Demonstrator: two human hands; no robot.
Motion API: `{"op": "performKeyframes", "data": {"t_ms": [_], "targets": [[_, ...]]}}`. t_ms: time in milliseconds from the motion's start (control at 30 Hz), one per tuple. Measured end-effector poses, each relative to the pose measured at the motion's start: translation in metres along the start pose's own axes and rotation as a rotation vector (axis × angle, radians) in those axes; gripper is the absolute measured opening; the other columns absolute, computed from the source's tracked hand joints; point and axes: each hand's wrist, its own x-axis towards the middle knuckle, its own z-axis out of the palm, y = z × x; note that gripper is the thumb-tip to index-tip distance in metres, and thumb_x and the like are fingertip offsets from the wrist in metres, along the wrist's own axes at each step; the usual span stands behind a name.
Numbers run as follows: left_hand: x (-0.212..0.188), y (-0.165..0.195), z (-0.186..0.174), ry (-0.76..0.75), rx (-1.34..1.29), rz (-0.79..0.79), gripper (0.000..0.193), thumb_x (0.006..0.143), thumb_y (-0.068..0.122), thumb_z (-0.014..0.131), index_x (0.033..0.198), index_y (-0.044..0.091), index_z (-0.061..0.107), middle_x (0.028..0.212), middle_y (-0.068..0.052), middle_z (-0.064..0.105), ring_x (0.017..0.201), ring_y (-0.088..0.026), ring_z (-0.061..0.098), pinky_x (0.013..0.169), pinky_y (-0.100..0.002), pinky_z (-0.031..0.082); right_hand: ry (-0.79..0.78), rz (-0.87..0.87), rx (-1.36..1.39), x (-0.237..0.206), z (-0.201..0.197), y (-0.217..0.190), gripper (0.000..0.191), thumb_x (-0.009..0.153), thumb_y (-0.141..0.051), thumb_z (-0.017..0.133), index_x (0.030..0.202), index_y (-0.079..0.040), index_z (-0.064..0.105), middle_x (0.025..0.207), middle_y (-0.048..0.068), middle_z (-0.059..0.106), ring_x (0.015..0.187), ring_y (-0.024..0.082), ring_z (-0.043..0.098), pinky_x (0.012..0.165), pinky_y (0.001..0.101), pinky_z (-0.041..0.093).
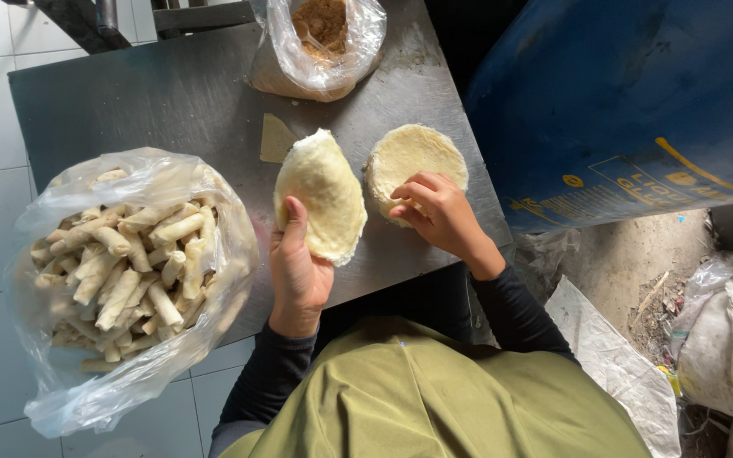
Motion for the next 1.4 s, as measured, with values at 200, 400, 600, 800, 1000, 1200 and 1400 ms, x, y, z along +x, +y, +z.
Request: {"op": "performKeyframes", "data": {"t_ms": [200,400,600,800,1000,1200,1400], "targets": [[0.001,-0.022,0.004,-0.027,-0.057,-0.018,0.051,0.104,0.039,0.056,0.142,0.005,0.052,0.134,-0.007,0.063,0.123,-0.021,0.062,0.107,-0.038,0.05,0.056,0.084,0.446,0.0,0.011,-0.052,0.033,0.086,-0.018,0.083,0.109,-0.002,0.065,0.105,0.009,0.066,0.089,0.014,0.062,0.076,0.0261,0.053],[0.001,-0.019,-0.002,-0.197,-0.13,-0.119,0.061,0.103,0.045,0.057,0.144,0.0,0.049,0.131,-0.012,0.063,0.118,-0.021,0.063,0.103,-0.037,0.051,-0.001,0.4,0.823,0.0,0.034,-0.063,0.022,0.094,-0.008,0.079,0.111,0.0,0.069,0.096,0.005,0.066,0.08,0.008,0.057,0.07,0.0223,0.047],[-0.008,-0.019,-0.008,-0.142,0.577,0.123,0.042,0.097,0.011,0.076,0.132,-0.001,0.056,0.122,-0.01,0.062,0.109,-0.014,0.061,0.095,-0.029,0.054,0.056,0.551,1.095,-0.004,0.047,-0.038,0.018,0.094,-0.006,0.076,0.109,0.0,0.068,0.099,0.002,0.072,0.091,0.007,0.068,0.082,0.0242,0.058],[-0.014,-0.012,-0.008,-0.122,0.594,0.092,0.027,0.096,0.011,0.073,0.118,-0.003,0.064,0.109,-0.009,0.072,0.098,-0.013,0.07,0.089,-0.026,0.059,0.033,0.629,1.085,-0.01,0.05,-0.032,0.015,0.096,-0.005,0.073,0.109,0.002,0.073,0.098,0.004,0.074,0.089,0.009,0.068,0.081,0.0246,0.057],[-0.014,-0.012,-0.003,-0.139,0.677,0.128,0.028,0.092,0.008,0.076,0.114,-0.004,0.064,0.103,-0.009,0.074,0.089,-0.014,0.075,0.077,-0.026,0.06,0.024,0.564,1.144,-0.009,0.045,-0.033,0.014,0.099,-0.005,0.071,0.109,0.004,0.073,0.099,0.006,0.071,0.086,0.01,0.065,0.078,0.0249,0.055],[-0.013,-0.01,-0.003,-0.071,0.666,0.136,0.019,0.099,0.006,0.072,0.115,-0.006,0.072,0.099,-0.007,0.076,0.088,-0.01,0.069,0.079,-0.023,0.056,0.022,0.597,1.217,-0.009,0.046,-0.032,0.014,0.099,-0.007,0.07,0.108,0.004,0.072,0.097,0.007,0.071,0.085,0.011,0.065,0.079,0.0252,0.055],[-0.014,-0.01,-0.005,-0.129,0.77,0.169,0.02,0.096,0.005,0.071,0.114,-0.004,0.068,0.1,-0.006,0.075,0.087,-0.008,0.071,0.079,-0.021,0.058,0.006,0.596,1.328,-0.018,0.05,-0.025,0.015,0.106,-0.01,0.065,0.115,0.001,0.064,0.107,0.004,0.066,0.096,0.009,0.061,0.085,0.0249,0.051]]}}
